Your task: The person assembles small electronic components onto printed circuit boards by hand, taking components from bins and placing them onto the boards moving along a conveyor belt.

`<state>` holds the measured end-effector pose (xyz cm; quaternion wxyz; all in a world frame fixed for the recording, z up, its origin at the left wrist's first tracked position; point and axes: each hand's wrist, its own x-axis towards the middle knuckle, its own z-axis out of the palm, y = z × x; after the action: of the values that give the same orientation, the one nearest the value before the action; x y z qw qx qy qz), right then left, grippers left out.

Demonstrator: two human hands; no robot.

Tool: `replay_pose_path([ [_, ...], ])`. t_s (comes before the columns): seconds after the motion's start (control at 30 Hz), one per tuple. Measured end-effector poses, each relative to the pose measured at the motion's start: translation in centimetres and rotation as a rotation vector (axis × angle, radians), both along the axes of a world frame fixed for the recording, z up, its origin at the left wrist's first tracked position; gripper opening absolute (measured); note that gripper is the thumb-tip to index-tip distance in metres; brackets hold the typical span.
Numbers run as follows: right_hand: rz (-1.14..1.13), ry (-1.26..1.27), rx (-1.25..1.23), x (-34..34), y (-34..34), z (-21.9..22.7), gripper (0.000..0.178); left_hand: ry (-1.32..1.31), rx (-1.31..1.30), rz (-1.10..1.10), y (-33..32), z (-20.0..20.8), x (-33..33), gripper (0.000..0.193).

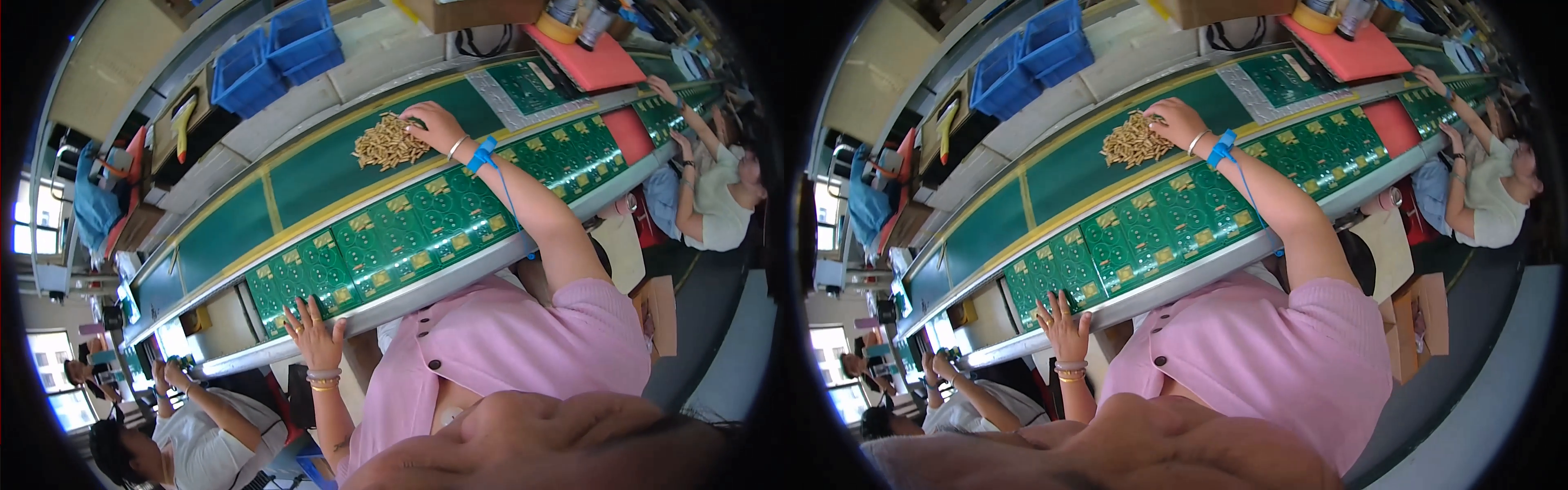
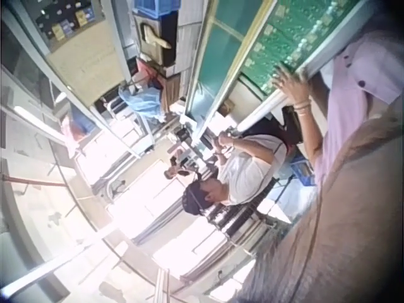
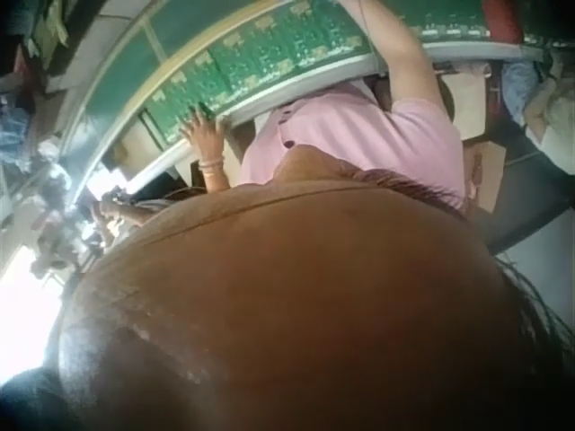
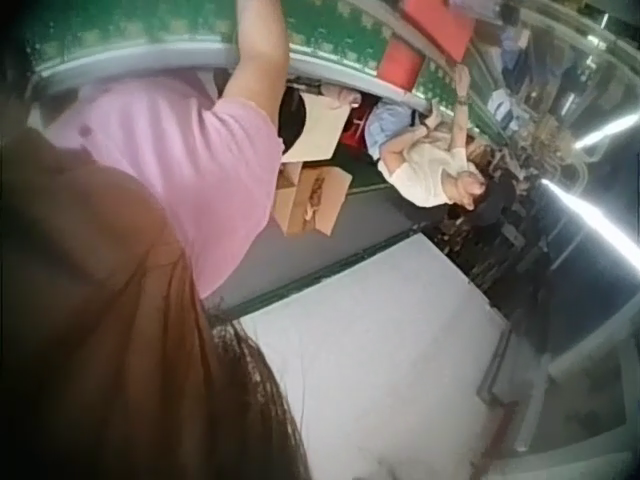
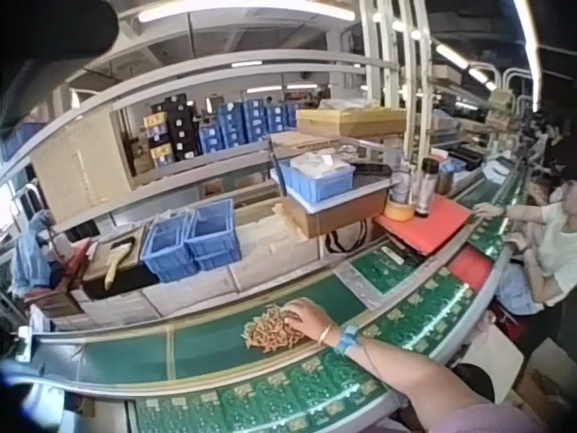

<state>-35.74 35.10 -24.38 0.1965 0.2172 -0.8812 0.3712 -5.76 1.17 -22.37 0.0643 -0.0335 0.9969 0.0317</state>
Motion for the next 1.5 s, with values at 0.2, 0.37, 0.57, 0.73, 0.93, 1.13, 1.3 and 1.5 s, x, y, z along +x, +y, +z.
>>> replay_pose_path([
  [0.2, 0.318, 0.190, 0.449, 2.8, 0.9, 0.0, 0.015, -0.010, 0.023, -0.100, 1.1, 0.0, 0.3, 0.091],
  [0.37, 0.233, 0.291, 0.683, 3.2, -0.1, -0.6, 0.009, -0.069, 0.024, -0.223, 2.2, 0.7, -1.0, 0.096],
  [0.57, 0.256, 0.241, 0.709, 2.5, -0.6, -1.0, 0.008, -0.069, 0.133, -0.415, 7.6, 1.4, -1.9, 0.098],
  [0.73, 0.248, 0.223, 0.706, 3.1, 0.1, 0.4, 0.015, -0.070, 0.271, -0.594, 11.5, 1.9, -4.1, 0.091],
  [0.93, 0.154, 0.080, 0.620, 3.0, 0.4, 0.0, 0.014, 0.061, 0.581, -0.456, 11.4, 3.6, -13.8, 0.035],
  [1.13, 0.111, -0.060, 0.156, 5.2, 1.2, 1.6, 0.008, 0.479, 0.449, -0.497, 12.4, -1.1, -23.8, 0.010],
  [1.3, 0.183, -0.350, 0.068, 8.5, 2.5, 1.0, 0.011, 0.429, 0.195, -0.591, 12.9, -2.1, -24.9, 0.007],
  [1.5, 0.257, -0.339, 0.098, 8.9, 1.2, -0.5, 0.010, 0.385, 0.221, -0.550, 13.0, -1.5, -23.9, 0.003],
])
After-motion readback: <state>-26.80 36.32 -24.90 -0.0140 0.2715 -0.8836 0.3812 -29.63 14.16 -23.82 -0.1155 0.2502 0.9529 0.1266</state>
